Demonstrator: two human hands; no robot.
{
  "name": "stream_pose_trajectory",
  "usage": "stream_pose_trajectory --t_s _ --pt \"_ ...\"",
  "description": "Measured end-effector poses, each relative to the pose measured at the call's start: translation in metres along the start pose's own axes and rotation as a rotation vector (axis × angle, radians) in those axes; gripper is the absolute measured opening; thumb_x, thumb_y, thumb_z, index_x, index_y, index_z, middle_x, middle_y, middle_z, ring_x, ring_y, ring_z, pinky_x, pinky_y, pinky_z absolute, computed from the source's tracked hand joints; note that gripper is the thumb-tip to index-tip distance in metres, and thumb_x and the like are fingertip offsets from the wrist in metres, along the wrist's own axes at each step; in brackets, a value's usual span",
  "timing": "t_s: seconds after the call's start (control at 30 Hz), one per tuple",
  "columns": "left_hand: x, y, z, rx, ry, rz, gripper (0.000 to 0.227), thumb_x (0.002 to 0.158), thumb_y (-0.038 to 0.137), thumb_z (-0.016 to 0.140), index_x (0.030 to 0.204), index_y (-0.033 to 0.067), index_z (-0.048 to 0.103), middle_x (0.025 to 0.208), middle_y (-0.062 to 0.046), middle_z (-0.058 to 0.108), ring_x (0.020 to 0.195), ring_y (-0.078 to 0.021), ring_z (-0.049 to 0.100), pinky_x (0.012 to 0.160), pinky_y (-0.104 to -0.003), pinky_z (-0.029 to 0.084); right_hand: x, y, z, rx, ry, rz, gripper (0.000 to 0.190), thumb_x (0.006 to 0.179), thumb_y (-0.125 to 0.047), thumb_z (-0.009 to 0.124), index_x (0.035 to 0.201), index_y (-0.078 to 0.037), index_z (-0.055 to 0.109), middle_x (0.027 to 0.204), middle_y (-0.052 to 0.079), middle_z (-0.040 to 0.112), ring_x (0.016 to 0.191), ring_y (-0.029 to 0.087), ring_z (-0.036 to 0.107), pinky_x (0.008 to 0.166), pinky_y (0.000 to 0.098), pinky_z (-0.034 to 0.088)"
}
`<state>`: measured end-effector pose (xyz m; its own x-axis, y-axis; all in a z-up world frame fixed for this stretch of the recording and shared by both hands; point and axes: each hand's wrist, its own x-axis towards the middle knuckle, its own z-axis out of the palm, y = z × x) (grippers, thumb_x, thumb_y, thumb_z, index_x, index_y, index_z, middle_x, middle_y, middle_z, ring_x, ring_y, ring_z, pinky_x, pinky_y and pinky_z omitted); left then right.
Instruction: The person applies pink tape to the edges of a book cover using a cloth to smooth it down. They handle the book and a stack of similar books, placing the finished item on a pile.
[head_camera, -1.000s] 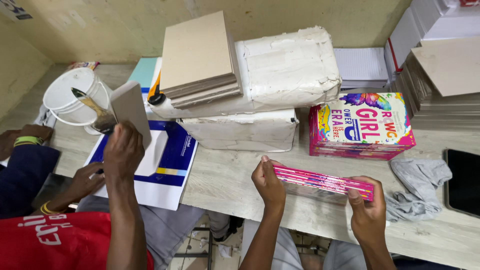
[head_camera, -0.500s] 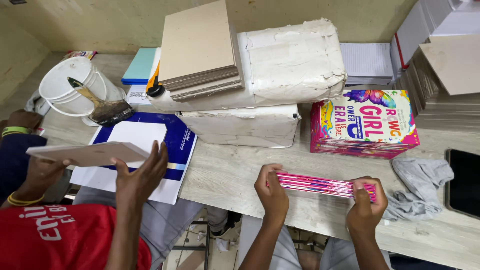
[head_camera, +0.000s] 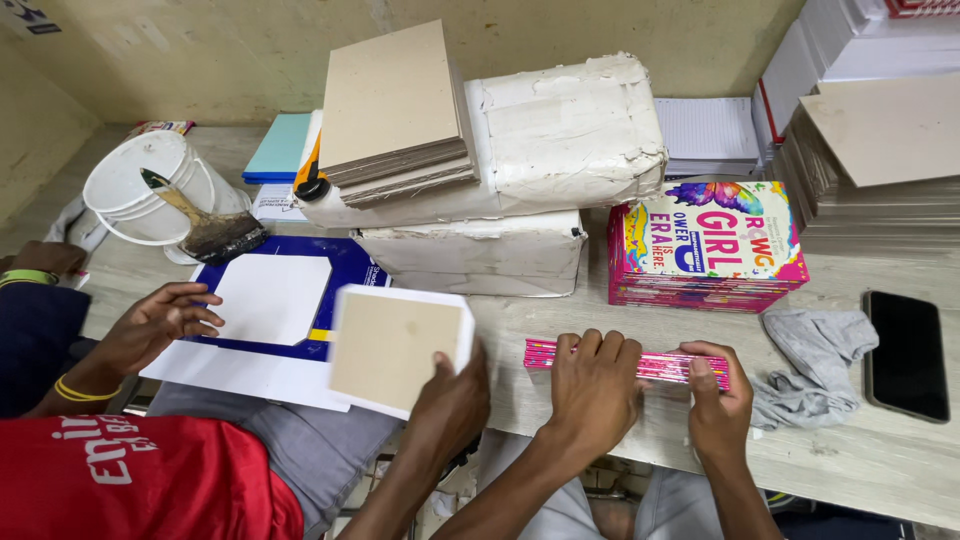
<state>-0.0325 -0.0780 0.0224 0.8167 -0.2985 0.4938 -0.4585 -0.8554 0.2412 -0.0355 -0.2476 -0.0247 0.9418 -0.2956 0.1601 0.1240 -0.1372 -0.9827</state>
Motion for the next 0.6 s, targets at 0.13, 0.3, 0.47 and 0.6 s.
stream_pose_trajectory --t_s 0.13,0.3,0.47,0.6 --pt "-0.005 -0.01 -0.046 -0.204 -0.052 -0.115 0.035 0.093 0.04 0.081 0.113 0.0145 0.067 0.103 -0.002 0.067 0.098 -0.029 0.057 0.088 -0.045 0.035 0.013 -0.018 -0.044 -0.067 -0.348 0.06 0.093 0.072 -0.027 0.084 0.157 -0.005 0.054 0.156 0.011 0.063 0.144 0.021 0.058 0.12 0.0336 0.044" --pt "-0.027 -0.019 -0.038 -0.931 0.13 -0.393 0.044 0.092 0.044 0.079 0.123 0.015 0.068 0.116 -0.002 0.068 0.107 -0.0208 0.059 0.097 -0.035 0.043 0.013 -0.051 -0.047 0.128 -0.378 0.394 0.1 0.076 -0.005 0.071 0.17 -0.015 0.038 0.166 0.012 0.061 0.151 0.028 0.058 0.123 0.0487 0.047" --pt "-0.054 -0.033 0.02 -1.133 0.007 -0.465 0.05 0.105 0.047 0.062 0.138 0.0111 0.049 0.126 -0.008 0.065 0.12 -0.0231 0.061 0.105 -0.04 0.048 0.014 0.08 -0.054 -0.3 -0.46 0.421 0.039 0.093 -0.026 0.077 0.125 -0.005 0.082 0.122 0.012 0.09 0.119 0.023 0.082 0.103 0.0373 0.057" --pt "-0.067 -0.044 0.04 -1.189 -0.071 -0.468 0.046 0.111 0.033 0.057 0.145 0.0073 0.04 0.135 -0.012 0.064 0.128 -0.0264 0.063 0.109 -0.042 0.051 0.013 0.096 -0.058 -0.361 -0.522 0.371 0.04 0.094 -0.031 0.074 0.124 -0.007 0.087 0.126 0.008 0.09 0.124 0.019 0.08 0.105 0.0346 0.058"
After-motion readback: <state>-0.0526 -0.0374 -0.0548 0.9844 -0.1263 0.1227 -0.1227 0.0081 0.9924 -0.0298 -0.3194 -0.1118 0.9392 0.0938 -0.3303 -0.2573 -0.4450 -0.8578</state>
